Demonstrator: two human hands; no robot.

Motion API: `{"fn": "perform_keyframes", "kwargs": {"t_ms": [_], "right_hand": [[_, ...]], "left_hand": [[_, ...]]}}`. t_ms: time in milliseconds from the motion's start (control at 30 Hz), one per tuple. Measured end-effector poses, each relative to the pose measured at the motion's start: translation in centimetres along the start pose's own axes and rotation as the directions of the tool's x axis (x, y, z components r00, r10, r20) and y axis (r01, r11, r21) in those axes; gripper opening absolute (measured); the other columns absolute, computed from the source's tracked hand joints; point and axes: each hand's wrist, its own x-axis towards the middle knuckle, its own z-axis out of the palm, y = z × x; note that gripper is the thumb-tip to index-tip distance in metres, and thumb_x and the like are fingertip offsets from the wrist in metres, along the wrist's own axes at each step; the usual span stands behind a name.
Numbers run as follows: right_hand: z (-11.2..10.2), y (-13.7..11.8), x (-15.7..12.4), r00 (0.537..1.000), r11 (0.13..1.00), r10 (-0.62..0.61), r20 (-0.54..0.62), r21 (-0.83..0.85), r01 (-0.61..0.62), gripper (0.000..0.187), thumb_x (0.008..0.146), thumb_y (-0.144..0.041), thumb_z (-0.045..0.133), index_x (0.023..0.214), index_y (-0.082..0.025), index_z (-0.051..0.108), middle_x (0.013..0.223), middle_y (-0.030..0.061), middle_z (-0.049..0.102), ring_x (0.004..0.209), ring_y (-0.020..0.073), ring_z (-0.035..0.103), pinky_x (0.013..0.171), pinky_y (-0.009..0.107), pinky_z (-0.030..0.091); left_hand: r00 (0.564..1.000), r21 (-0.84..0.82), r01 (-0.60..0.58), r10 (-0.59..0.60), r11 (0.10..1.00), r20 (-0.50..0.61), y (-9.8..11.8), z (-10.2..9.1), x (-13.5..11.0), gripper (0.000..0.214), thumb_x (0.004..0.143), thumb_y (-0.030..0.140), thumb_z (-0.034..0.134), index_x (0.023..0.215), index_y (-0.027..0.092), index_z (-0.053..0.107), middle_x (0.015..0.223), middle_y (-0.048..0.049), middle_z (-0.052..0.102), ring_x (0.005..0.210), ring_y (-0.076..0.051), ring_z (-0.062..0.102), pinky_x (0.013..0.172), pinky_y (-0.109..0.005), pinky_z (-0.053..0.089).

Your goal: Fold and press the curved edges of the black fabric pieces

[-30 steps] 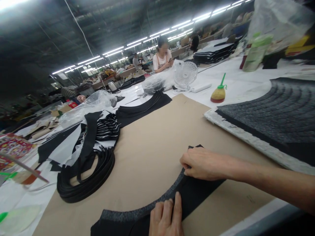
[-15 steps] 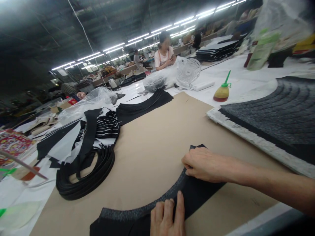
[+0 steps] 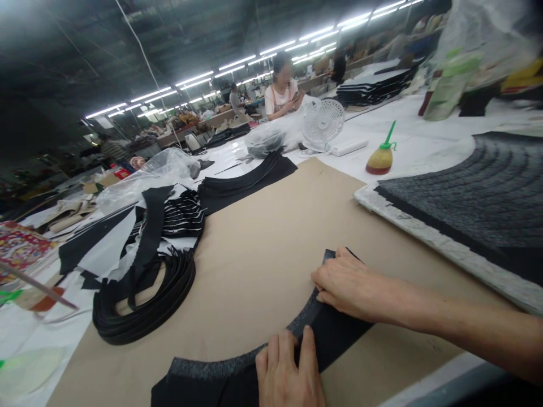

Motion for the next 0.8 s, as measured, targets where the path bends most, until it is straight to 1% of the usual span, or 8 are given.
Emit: {"fn": "perform_keyframes", "kwargs": {"t_ms": [133, 233, 333, 433, 533, 600, 667, 800], "right_hand": [[-0.3, -0.4, -0.5, 0.999, 0.999, 0.049, -0.003, 0.021, -0.048, 0.018, 0.084, -0.017, 0.056, 0.075, -0.013, 0.071, 0.078, 0.0149, 0.071, 0.083, 0.0308, 0.067, 0.081, 0.044, 0.036], [-0.6, -0.2, -0.6, 0.996, 0.995, 0.086, -0.017, 0.060, -0.085, 0.013, 0.081, -0.022, 0.062, 0.081, -0.014, 0.071, 0.083, 0.0147, 0.071, 0.092, 0.0319, 0.065, 0.085, 0.044, 0.036], [-0.8, 1.2, -0.3, 0.988, 0.981, 0.149, -0.036, 0.135, -0.143, 0.018, 0.075, -0.032, 0.070, 0.082, -0.015, 0.071, 0.084, 0.0131, 0.071, 0.092, 0.0308, 0.064, 0.086, 0.041, 0.037], [-0.9, 3.4, 0.0, 0.979, 0.951, 0.201, -0.040, 0.247, -0.185, 0.025, 0.074, -0.036, 0.072, 0.091, -0.017, 0.070, 0.090, 0.0093, 0.071, 0.088, 0.0259, 0.064, 0.074, 0.031, 0.040], [-0.9, 5.3, 0.2, 0.979, 0.918, 0.204, -0.017, 0.352, -0.185, 0.019, 0.077, -0.028, 0.067, 0.094, -0.019, 0.069, 0.086, 0.0040, 0.070, 0.079, 0.0184, 0.063, 0.061, 0.024, 0.039], [-0.8, 5.9, 0.2, 0.981, 0.901, 0.195, -0.006, 0.395, -0.177, 0.012, 0.079, -0.022, 0.063, 0.089, -0.019, 0.069, 0.079, 0.0016, 0.069, 0.073, 0.0153, 0.062, 0.058, 0.022, 0.037], [-0.5, 6.1, 0.2, 0.981, 0.893, 0.193, -0.015, 0.416, -0.169, 0.009, 0.079, -0.020, 0.061, 0.084, -0.019, 0.069, 0.075, 0.0009, 0.068, 0.070, 0.0144, 0.061, 0.058, 0.022, 0.036], [0.3, 6.2, 0.3, 0.978, 0.892, 0.200, -0.055, 0.424, -0.159, 0.006, 0.080, -0.021, 0.059, 0.078, -0.019, 0.065, 0.066, 0.0002, 0.063, 0.065, 0.0146, 0.058, 0.057, 0.023, 0.034]], "left_hand": [[0.994, -0.152, 0.067, -0.053, 0.986, 0.096, 2.2, 0.7, 1.6, 0.035, 0.087, 0.009, 0.045, 0.116, 0.020, 0.062, 0.108, -0.0072, 0.063, 0.095, -0.021, 0.056, 0.083, -0.034, 0.043], [0.982, -0.214, 0.121, -0.086, 0.969, 0.168, 3.5, 1.8, 2.0, 0.043, 0.085, 0.003, 0.043, 0.122, 0.018, 0.059, 0.100, -0.0063, 0.063, 0.090, -0.020, 0.056, 0.083, -0.033, 0.044], [0.986, -0.184, 0.148, -0.131, 0.972, 0.106, 4.2, 2.9, 1.7, 0.039, 0.087, 0.005, 0.044, 0.119, 0.017, 0.063, 0.091, -0.0061, 0.062, 0.086, -0.022, 0.054, 0.079, -0.036, 0.044], [0.988, -0.133, 0.150, -0.151, 0.980, -0.003, 4.4, 3.6, 1.3, 0.035, 0.088, 0.008, 0.044, 0.116, 0.015, 0.065, 0.094, -0.0079, 0.063, 0.089, -0.025, 0.053, 0.079, -0.040, 0.043], [0.995, -0.060, 0.097, -0.098, 0.993, 0.001, 4.2, 3.6, 1.3, 0.036, 0.087, 0.010, 0.049, 0.119, 0.016, 0.063, 0.093, -0.0069, 0.063, 0.087, -0.024, 0.053, 0.076, -0.039, 0.044], [0.999, -0.008, 0.037, -0.036, 0.999, 0.032, 3.9, 3.5, 1.4, 0.037, 0.085, 0.011, 0.053, 0.121, 0.016, 0.062, 0.091, -0.0058, 0.063, 0.083, -0.022, 0.052, 0.073, -0.037, 0.044], [1.000, 0.035, -0.004, 0.003, 0.999, 0.024, 3.7, 3.6, 1.5, 0.038, 0.083, 0.012, 0.055, 0.121, 0.015, 0.062, 0.089, -0.0055, 0.063, 0.080, -0.021, 0.052, 0.071, -0.036, 0.044], [0.998, 0.048, 0.018, -0.015, 0.999, -0.053, 3.8, 4.1, 1.4, 0.036, 0.083, 0.012, 0.053, 0.118, 0.015, 0.063, 0.086, -0.0061, 0.062, 0.078, -0.021, 0.052, 0.069, -0.037, 0.044]]}}
